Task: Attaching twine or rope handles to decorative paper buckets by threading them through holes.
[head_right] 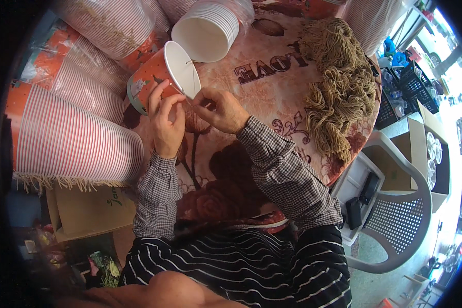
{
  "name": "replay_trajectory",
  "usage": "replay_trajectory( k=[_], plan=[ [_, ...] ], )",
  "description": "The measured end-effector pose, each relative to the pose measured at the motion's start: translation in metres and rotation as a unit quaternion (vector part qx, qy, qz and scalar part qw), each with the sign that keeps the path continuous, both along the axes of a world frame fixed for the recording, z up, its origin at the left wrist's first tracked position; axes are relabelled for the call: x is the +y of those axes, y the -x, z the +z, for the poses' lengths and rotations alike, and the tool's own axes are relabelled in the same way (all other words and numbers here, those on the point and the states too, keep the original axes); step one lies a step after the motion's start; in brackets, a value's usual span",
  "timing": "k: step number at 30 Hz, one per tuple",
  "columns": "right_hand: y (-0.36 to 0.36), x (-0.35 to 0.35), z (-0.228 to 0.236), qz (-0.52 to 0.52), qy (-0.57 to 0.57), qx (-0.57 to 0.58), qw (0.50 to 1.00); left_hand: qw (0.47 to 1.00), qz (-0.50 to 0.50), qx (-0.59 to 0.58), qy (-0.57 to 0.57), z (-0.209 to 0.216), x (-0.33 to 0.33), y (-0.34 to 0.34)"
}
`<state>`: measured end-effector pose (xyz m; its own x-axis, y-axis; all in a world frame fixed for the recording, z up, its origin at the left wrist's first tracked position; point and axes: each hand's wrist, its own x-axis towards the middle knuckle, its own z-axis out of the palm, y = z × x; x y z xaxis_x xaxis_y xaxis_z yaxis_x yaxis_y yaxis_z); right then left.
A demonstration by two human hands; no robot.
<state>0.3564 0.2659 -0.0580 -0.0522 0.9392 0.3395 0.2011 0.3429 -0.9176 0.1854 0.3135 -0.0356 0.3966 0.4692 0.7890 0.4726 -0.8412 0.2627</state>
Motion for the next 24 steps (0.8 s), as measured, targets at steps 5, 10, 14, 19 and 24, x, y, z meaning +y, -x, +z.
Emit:
replay_trajectory(
  k=[5,10,14,19,24],
  plan=[
    [0.0,0.0,-0.002,0.019,-0.014,0.008,1.0,1.0,0.016,0.023,-0.013,0.002,-0.003,-0.002],
    [0.001,0.003,-0.006,0.023,-0.041,0.018,0.999,0.997,0.045,0.043,-0.04,0.001,-0.003,-0.002],
    [-0.001,0.004,-0.007,0.029,-0.01,0.042,0.999,0.995,0.05,0.064,-0.053,0.003,-0.003,-0.001],
    [-0.006,0.007,-0.008,0.024,0.02,0.079,0.996,0.996,0.039,0.043,-0.073,0.008,-0.004,0.001],
    [-0.007,0.003,-0.001,0.071,0.062,0.177,0.98,0.999,0.002,-0.028,-0.019,0.008,-0.007,0.006]
  ],
)
